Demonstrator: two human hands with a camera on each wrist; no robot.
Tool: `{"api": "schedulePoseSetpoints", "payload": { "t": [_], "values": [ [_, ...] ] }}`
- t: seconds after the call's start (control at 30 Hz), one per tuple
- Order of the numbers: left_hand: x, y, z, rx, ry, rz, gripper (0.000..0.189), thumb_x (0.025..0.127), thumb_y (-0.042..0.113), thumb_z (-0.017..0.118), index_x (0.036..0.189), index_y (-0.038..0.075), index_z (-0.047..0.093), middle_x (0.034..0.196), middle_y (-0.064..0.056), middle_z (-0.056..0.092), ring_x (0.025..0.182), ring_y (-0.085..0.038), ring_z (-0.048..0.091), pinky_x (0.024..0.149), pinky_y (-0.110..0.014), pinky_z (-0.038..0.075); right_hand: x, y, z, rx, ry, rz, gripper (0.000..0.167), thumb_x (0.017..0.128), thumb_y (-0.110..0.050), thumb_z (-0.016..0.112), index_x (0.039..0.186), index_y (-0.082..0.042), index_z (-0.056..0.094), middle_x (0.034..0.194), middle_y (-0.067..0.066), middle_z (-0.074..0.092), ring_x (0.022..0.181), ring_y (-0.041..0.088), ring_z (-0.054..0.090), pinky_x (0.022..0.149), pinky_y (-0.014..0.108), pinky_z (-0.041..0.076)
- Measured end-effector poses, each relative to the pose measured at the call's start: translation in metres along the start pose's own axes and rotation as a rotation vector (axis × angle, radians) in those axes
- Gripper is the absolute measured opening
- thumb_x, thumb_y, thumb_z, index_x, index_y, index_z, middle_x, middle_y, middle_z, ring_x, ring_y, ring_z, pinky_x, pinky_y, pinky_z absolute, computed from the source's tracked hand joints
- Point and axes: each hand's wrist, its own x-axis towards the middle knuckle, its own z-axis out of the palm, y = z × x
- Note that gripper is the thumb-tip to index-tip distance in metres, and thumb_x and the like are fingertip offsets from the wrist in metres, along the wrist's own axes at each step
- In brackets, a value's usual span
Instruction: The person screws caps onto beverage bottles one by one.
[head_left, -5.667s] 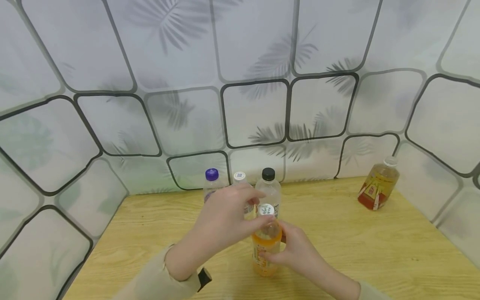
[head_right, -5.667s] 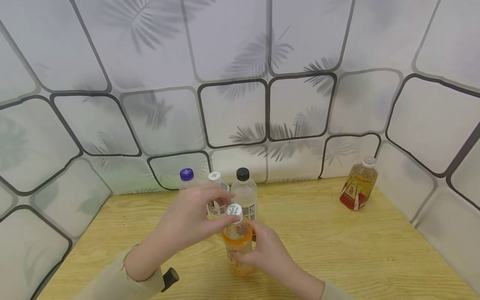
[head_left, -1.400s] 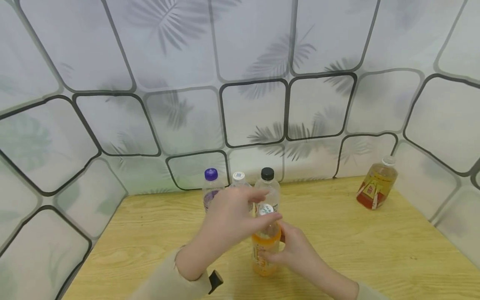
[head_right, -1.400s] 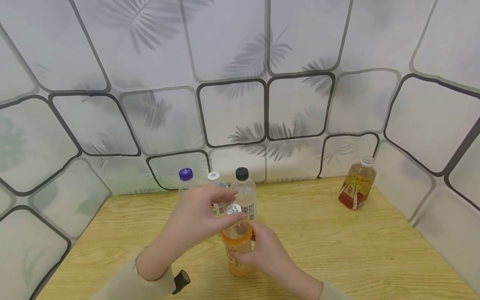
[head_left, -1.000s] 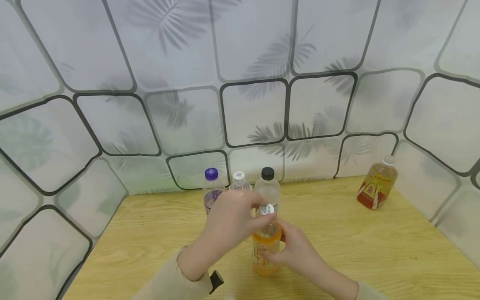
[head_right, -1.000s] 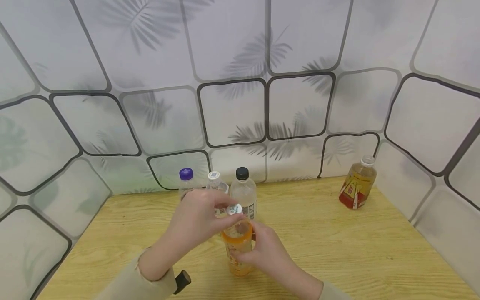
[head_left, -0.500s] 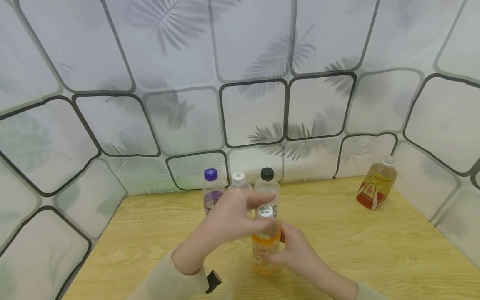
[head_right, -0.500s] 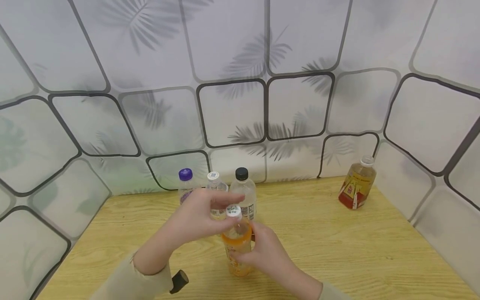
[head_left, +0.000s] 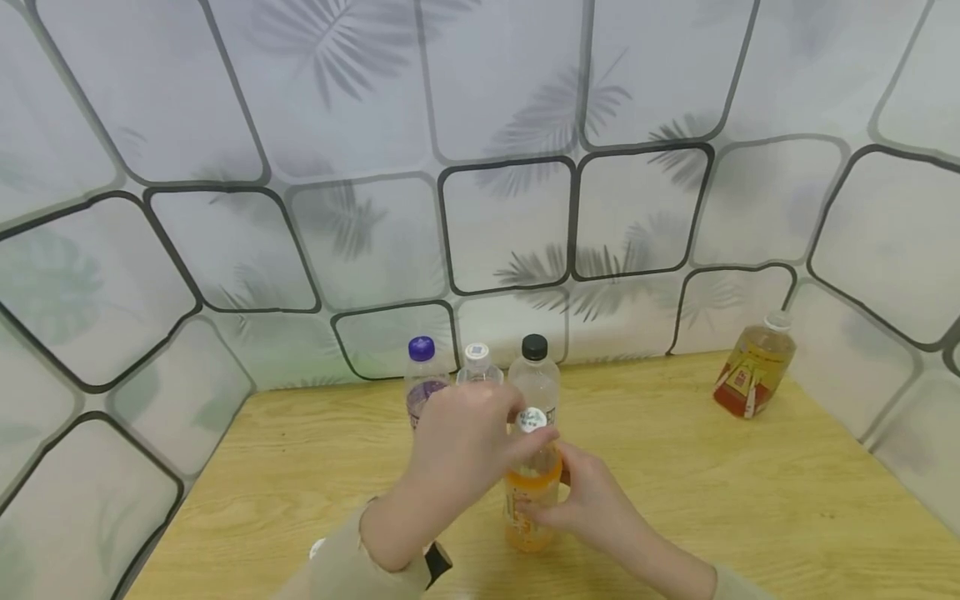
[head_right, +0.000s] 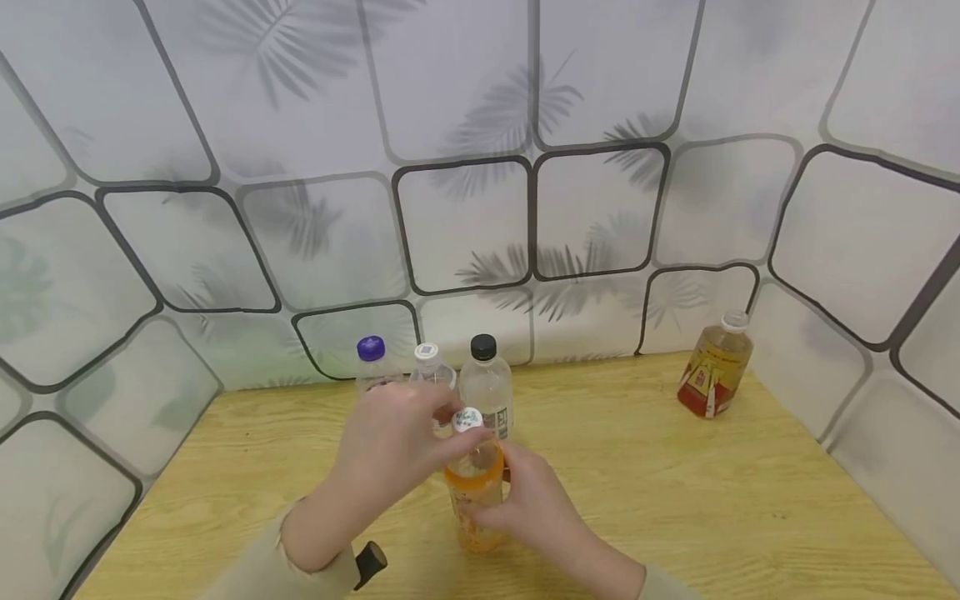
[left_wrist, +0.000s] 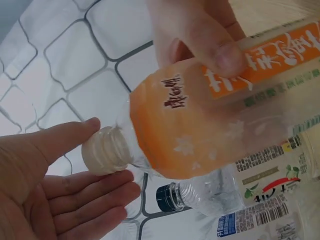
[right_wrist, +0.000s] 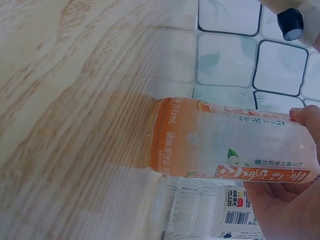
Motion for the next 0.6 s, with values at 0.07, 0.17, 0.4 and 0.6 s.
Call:
{"api": "schedulePoseSetpoints", "payload": {
  "t": [0.07,0.17,0.4,0.6],
  "values": [
    [0.004,-0.004,-0.003,-0.117,-0.097,-0.019,0.027,0.084,0.041,0.09,0.077,0.019,0.076,0.069,0.009,0.072,0.059,-0.005,0.06,0.053,-0.015,0.042,0.001,0.0,0.0,-0.004,-0.002,-0.001,0.064,0.084,-0.019,0.09,0.14,-0.005,0.062,0.132,0.01,0.074,0.118,0.029,0.072,0.101,0.039,0.062],
    [0.01,-0.009,-0.007,-0.275,-0.233,-0.051,0.016,0.087,0.032,0.09,0.087,0.018,0.081,0.084,0.007,0.08,0.077,-0.009,0.072,0.068,-0.021,0.055,0.001,-0.001,0.0,-0.005,-0.006,-0.001,0.064,0.084,-0.019,0.09,0.14,-0.004,0.062,0.133,0.01,0.073,0.118,0.03,0.072,0.1,0.038,0.062],
    [0.015,-0.017,-0.006,-0.465,-0.332,-0.054,0.012,0.092,0.023,0.086,0.099,0.014,0.084,0.091,0.003,0.082,0.079,-0.008,0.073,0.071,-0.02,0.058,0.001,-0.001,0.0,-0.017,-0.001,-0.009,0.063,0.083,-0.017,0.09,0.139,-0.003,0.063,0.131,0.011,0.074,0.117,0.029,0.073,0.098,0.037,0.063],
    [0.002,-0.008,0.004,-0.4,-0.183,-0.131,0.019,0.089,0.035,0.088,0.099,0.019,0.083,0.093,0.007,0.083,0.084,-0.012,0.076,0.071,-0.021,0.058,0.001,-0.001,0.0,-0.027,0.01,-0.003,0.064,0.083,-0.019,0.091,0.138,-0.004,0.063,0.132,0.011,0.074,0.117,0.03,0.073,0.099,0.038,0.063]
  ]
}}
